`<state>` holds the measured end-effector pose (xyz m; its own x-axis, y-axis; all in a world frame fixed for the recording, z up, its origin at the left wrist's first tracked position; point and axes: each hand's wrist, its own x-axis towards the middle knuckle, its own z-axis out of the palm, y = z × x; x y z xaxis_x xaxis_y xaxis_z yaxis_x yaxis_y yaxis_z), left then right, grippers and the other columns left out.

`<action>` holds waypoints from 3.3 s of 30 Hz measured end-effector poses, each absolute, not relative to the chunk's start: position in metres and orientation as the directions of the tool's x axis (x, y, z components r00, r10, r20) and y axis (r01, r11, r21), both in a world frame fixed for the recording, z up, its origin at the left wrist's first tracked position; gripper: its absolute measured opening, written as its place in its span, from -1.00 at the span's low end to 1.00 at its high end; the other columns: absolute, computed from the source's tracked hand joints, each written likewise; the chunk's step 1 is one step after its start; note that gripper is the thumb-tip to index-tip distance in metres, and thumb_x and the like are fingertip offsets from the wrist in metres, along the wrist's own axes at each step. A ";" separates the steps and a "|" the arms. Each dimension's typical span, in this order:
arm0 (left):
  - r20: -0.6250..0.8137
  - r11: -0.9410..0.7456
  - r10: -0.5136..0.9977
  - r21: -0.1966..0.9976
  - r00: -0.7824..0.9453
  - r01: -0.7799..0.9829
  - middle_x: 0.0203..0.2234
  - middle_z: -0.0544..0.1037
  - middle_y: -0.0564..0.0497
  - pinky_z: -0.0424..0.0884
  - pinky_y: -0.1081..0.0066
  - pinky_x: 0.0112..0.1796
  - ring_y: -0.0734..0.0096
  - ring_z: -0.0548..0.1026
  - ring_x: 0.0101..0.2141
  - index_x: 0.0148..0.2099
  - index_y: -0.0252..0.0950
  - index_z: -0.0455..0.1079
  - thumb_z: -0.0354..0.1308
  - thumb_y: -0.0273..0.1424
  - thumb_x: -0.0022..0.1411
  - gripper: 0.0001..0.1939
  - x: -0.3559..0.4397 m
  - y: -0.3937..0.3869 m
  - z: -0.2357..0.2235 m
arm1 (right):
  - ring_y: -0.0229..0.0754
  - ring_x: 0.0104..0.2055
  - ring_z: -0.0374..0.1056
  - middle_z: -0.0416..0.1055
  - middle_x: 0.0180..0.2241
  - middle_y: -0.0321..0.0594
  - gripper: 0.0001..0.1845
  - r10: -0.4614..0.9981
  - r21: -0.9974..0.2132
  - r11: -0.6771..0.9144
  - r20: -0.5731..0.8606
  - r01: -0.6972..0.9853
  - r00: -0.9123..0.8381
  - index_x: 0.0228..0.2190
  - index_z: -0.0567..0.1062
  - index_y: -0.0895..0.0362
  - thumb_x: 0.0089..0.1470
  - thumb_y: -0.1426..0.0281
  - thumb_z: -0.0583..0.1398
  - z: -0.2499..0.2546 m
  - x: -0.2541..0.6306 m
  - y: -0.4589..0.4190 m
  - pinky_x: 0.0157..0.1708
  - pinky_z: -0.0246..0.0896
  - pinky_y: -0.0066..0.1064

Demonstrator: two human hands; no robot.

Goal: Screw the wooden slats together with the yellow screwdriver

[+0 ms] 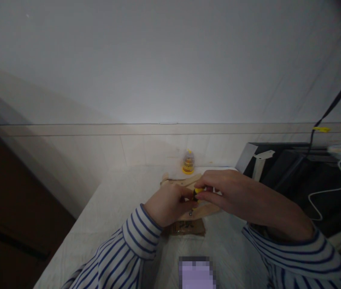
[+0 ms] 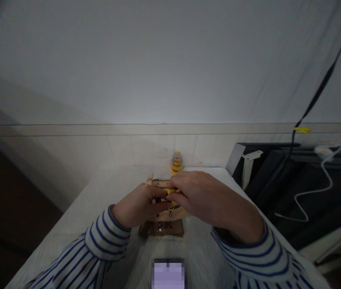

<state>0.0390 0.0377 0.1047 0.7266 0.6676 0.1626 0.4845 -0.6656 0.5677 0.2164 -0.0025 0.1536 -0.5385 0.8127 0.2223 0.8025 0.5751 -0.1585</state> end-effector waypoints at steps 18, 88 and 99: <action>0.176 -0.652 0.702 0.549 0.690 0.523 -0.54 0.49 0.07 0.19 0.52 -0.48 0.48 0.36 -0.51 -0.28 -0.28 0.51 0.11 -0.32 0.14 -0.81 0.041 0.039 0.100 | -0.23 -0.46 0.25 0.35 -0.51 -0.27 -0.84 0.817 -0.098 0.558 0.239 0.824 -0.525 -0.49 0.36 0.15 0.10 0.39 0.10 0.152 0.216 -0.002 -0.48 0.03 -0.41; 0.266 -0.668 0.722 0.511 0.639 0.541 -0.67 0.35 0.12 0.05 0.54 -0.55 0.58 0.24 -0.60 -0.50 -0.35 0.42 0.13 -0.34 0.15 -0.76 0.045 0.036 0.101 | -0.17 -0.21 0.38 0.48 -0.22 -0.29 -0.74 0.773 -0.149 0.628 0.235 0.764 -0.590 -0.19 0.46 0.04 0.11 0.49 0.06 0.154 0.216 -0.007 -0.21 0.21 -0.30; 0.229 -0.693 0.674 0.525 0.702 0.494 -0.51 0.50 0.05 0.17 0.53 -0.47 0.51 0.35 -0.51 -0.27 -0.29 0.50 0.08 -0.38 0.19 -0.82 0.043 0.035 0.103 | -0.18 -0.32 0.37 0.48 -0.34 -0.24 -0.82 0.798 -0.108 0.590 0.229 0.800 -0.557 -0.34 0.48 0.11 0.12 0.44 0.07 0.152 0.216 -0.006 -0.32 0.18 -0.35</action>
<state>0.0427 0.0348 0.1031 0.7024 0.6740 0.2286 0.4944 -0.6931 0.5245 0.2162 -0.0056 0.1522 -0.5572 0.7981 0.2293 0.8002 0.5898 -0.1084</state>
